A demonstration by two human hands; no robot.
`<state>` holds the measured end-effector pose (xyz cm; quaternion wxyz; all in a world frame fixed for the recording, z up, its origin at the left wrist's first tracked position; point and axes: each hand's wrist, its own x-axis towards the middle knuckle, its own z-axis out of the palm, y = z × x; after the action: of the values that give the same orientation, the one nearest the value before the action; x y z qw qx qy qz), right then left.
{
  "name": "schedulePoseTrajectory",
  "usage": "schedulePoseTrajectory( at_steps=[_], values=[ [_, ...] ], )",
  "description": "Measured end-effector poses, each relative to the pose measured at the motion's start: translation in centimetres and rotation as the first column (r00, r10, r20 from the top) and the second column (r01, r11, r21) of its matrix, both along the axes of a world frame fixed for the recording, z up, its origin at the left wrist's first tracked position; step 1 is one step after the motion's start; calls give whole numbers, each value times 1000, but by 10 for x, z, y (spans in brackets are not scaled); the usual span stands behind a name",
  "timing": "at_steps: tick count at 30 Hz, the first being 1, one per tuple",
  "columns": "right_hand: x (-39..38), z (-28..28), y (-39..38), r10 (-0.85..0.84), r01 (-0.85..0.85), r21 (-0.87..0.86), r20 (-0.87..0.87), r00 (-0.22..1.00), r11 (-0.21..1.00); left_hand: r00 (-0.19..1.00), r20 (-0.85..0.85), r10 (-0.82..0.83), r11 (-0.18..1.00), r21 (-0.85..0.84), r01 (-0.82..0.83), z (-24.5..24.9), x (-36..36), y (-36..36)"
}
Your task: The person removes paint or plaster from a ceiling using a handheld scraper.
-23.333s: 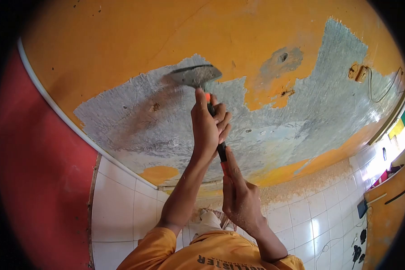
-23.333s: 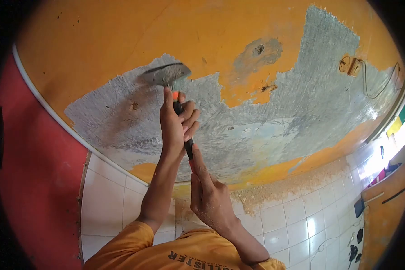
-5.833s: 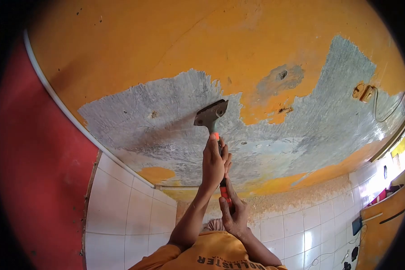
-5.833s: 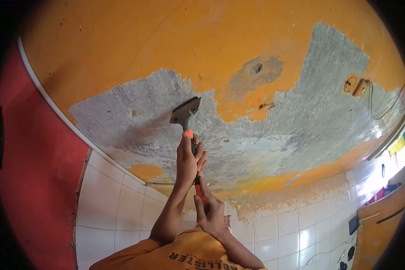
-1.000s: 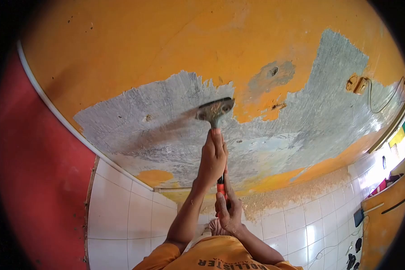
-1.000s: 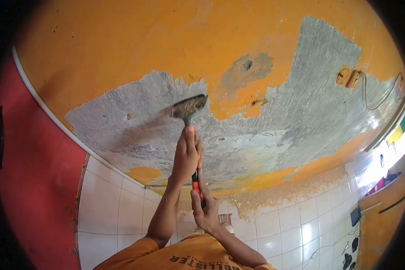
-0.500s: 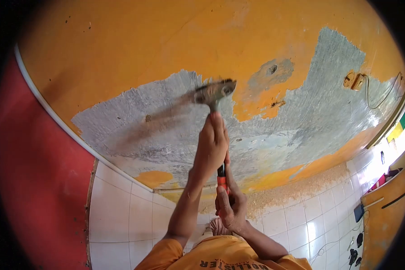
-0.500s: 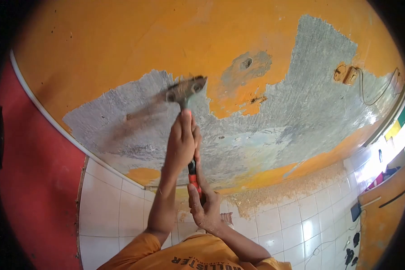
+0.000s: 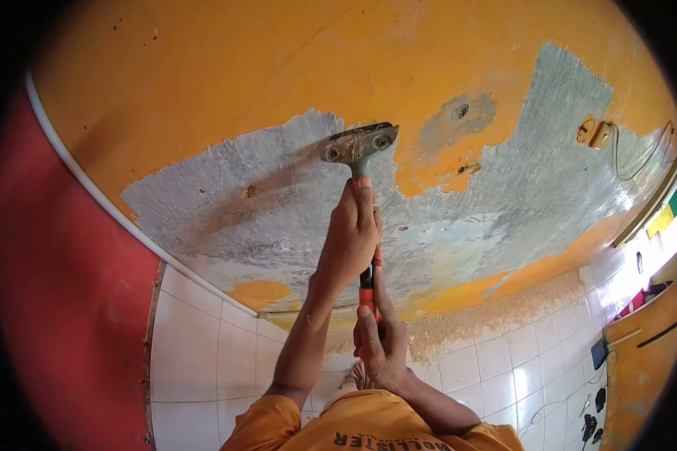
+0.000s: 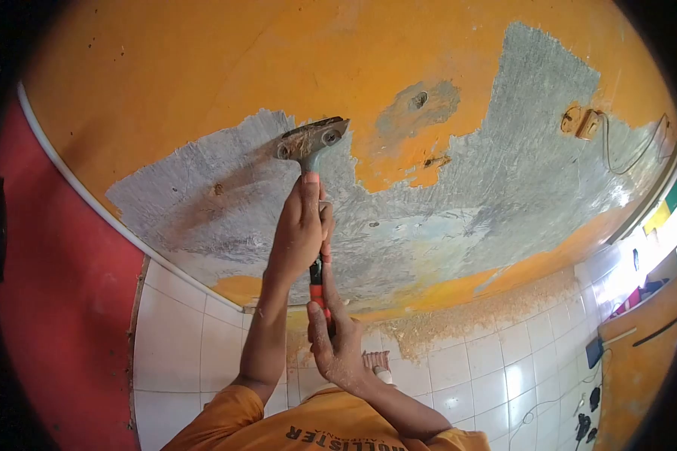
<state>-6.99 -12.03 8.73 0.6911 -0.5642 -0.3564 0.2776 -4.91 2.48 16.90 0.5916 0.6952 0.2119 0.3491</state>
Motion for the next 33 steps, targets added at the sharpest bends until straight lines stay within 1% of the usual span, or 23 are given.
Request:
schedulePoseTrajectory(
  at_steps=[1, 3, 5, 6, 9, 10, 13, 14, 16, 18, 19, 20, 21, 23, 24, 25, 26, 27, 29, 30, 32, 33],
  values=[
    [-2, -10, 2, -29, 29, 0, 34, 999, 1000, 1000, 7, 8, 1000, 17, -8, -8, 1, 1],
    [-3, -45, 8, -78, 79, 0, 116, 990, 997, 1000, -19, 20, 1000, -7, -20, -33, 2, 0],
    [-1, -52, 10, -69, 63, 46, 136, 988, 997, 999, -32, 8, 999, -32, -9, -45, 2, 1],
    [-1, -40, 8, -43, 40, 38, 92, 995, 998, 1000, -20, -8, 999, -42, 7, -38, 1, 3],
    [-11, 5, 3, 15, -13, 50, -24, 1000, 999, 998, -14, -55, 998, -15, 54, 10, -6, 7],
    [-13, 13, 2, 34, -31, 61, -54, 998, 998, 996, -27, -82, 996, -34, 81, 13, -10, 8],
    [-12, -16, 12, -7, 7, 39, 14, 1000, 999, 998, 3, -64, 998, 16, 64, -15, -8, 15],
    [-12, -28, 12, -15, 12, 44, 50, 999, 999, 998, -38, -41, 999, -2, 41, -24, -9, 11],
    [-12, -28, 14, -38, 30, 63, 123, 992, 998, 999, -15, -37, 999, 4, 37, -23, -7, 7],
    [-6, -17, 12, -12, 8, 41, 80, 997, 999, 999, 6, -33, 999, 13, 33, -15, -6, 8],
    [-7, 0, 9, 4, -5, 25, 57, 998, 1000, 995, 70, -74, 997, 2, 74, 1, -6, 12],
    [-15, 13, 8, 6, -6, 47, 4, 1000, 999, 995, 41, -92, 996, 3, 92, 8, -9, 15],
    [-15, 13, 7, 6, -6, 36, -4, 1000, 999, 994, 17, -108, 994, 4, 108, 12, -11, 17],
    [-15, 9, 8, 4, -4, 18, -27, 1000, 1000, 996, 27, -82, 997, 14, 82, 2, -9, 16],
    [-16, -1, 11, -24, 25, 12, -15, 1000, 1000, 997, 29, -70, 997, 20, 70, -6, -9, 15],
    [-17, -18, 12, -47, 47, 8, 19, 999, 999, 999, -10, -47, 999, 10, 47, -14, -10, 11],
    [-17, -38, 13, -70, 70, 11, 58, 996, 998, 999, 4, -37, 999, 35, 37, -32, -7, 12],
    [-17, -41, 16, -97, 96, 18, 96, 991, 995, 999, 17, -31, 998, 63, 30, -35, -6, 11],
    [-12, -33, 18, -115, 111, 48, 111, 987, 993, 998, 46, -46, 998, 53, 44, -35, -3, 14],
    [-10, -22, 18, -123, 117, 58, 118, 985, 991, 996, 71, -55, 997, 59, 51, -19, -3, 17],
    [-15, 8, 17, -91, 89, 53, 39, 995, 995, 991, 115, -72, 995, 72, 64, 11, -4, 17],
    [-16, 16, 17, -72, 72, 52, 5, 997, 996, 991, 110, -78, 996, 57, 73, 10, -6, 17]
  ],
)
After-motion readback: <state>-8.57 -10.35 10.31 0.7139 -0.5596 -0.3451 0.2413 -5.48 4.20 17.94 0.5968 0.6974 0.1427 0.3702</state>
